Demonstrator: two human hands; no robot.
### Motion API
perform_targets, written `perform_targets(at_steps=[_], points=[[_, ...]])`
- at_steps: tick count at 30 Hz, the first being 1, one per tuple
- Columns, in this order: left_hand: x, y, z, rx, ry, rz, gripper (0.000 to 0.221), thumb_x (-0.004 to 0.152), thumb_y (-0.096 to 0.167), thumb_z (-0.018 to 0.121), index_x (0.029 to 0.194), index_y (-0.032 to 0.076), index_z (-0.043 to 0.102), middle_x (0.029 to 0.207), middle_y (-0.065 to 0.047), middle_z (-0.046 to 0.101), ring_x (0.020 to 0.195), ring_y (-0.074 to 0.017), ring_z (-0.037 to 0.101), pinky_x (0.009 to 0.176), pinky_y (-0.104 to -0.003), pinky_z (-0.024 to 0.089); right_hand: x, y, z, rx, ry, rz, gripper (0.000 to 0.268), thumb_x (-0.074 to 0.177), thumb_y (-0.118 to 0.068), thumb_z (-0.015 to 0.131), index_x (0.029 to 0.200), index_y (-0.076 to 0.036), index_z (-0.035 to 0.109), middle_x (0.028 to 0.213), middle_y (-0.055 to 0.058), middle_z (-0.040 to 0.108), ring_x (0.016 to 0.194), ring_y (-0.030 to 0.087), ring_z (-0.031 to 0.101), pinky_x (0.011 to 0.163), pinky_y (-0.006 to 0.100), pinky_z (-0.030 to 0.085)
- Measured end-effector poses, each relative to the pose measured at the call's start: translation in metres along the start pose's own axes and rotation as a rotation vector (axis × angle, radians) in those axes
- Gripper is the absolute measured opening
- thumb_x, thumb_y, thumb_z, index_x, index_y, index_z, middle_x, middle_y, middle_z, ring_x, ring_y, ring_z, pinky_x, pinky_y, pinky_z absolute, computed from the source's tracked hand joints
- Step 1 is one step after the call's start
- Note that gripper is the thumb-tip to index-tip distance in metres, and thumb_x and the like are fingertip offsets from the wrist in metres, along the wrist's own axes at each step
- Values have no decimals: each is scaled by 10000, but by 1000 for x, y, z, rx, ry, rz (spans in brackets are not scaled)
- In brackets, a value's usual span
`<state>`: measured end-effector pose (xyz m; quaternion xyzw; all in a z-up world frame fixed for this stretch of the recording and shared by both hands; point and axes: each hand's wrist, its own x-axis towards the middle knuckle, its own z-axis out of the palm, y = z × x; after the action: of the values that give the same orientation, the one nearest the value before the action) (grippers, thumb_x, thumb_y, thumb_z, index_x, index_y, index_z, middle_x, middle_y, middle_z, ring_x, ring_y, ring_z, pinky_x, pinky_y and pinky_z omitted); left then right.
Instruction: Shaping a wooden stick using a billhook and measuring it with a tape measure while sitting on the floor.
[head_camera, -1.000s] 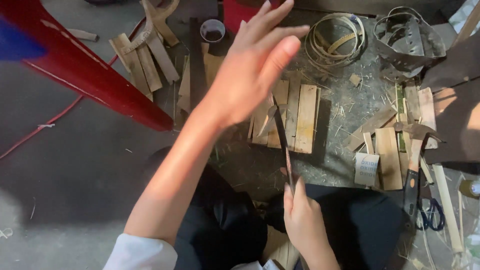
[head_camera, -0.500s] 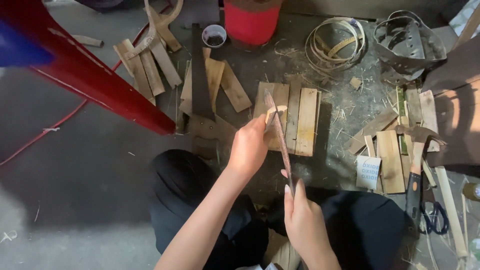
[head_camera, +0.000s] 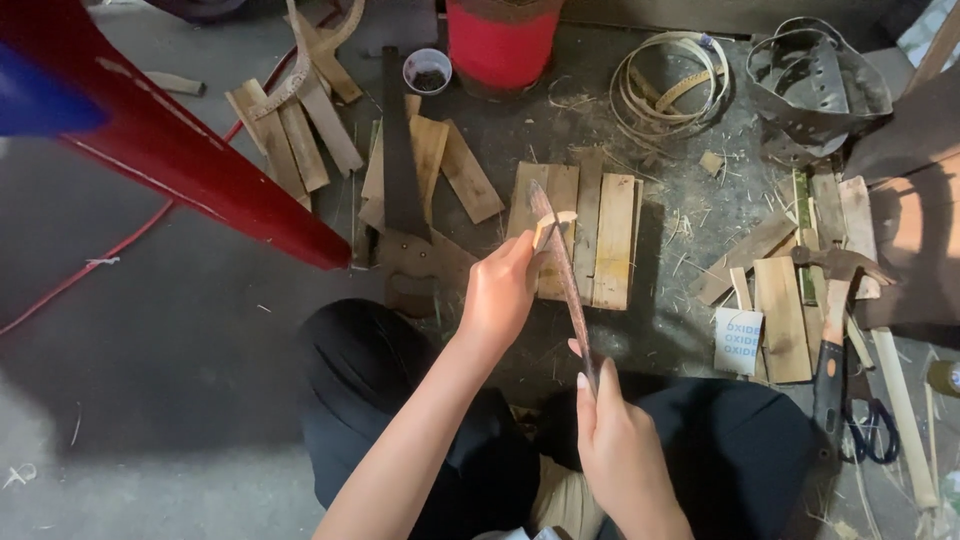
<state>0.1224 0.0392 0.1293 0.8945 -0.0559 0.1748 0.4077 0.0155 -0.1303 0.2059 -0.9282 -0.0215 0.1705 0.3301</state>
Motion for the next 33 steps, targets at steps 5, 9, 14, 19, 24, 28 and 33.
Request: perform_targets(at_steps=[5,9,14,19,24,28,33], points=[[0,1,0,20,-55,-39,152,1056,67,578,941,64,479,685,-47,415,558,-183,301,483,-347,306,-3,3,2,-43,10,21,440,1025,-291,406,1456,-219,458,1275,4,748,822,417,749,696,481,579],[4,9,-2,24,-43,-47,146,1059,112,598,933,63,542,684,-35,469,535,-161,391,468,-347,356,-5,37,21,-135,144,-76,501,1028,-310,475,1411,14,489,732,228,726,691,445,705,568,516,503],[-3,4,-22,109,-61,-193,281,953,242,724,1180,118,616,992,-68,720,725,-293,687,535,-447,498,-9,-6,-10,-35,-4,65,468,1035,-312,388,1496,-283,459,914,57,797,662,390,721,611,459,529],[-31,-47,13,154,-154,-336,306,887,198,780,1163,92,702,960,-89,718,772,-315,699,536,-468,529,-8,-6,-9,-26,-57,131,478,1046,-308,380,1519,-331,445,666,110,710,572,359,667,577,419,461],[-33,-76,54,260,-164,-272,103,898,93,747,999,86,727,771,-97,660,608,-328,660,453,-458,513,-6,-13,-12,-32,-84,191,479,1044,-329,368,1517,-364,436,900,108,787,745,414,721,653,477,503],[-35,-88,70,292,-124,-171,174,897,44,732,839,83,572,649,-68,569,474,-270,537,395,-413,416,-5,-12,-14,-47,-94,199,499,1049,-316,371,1546,-344,409,741,103,754,669,355,723,625,429,512],[-38,-91,71,291,-89,-121,106,908,61,747,892,62,642,680,-70,612,475,-226,561,384,-366,434,-5,-2,-5,-106,-81,130,528,1043,-317,396,1569,-282,370,575,111,675,543,324,708,521,433,519]])
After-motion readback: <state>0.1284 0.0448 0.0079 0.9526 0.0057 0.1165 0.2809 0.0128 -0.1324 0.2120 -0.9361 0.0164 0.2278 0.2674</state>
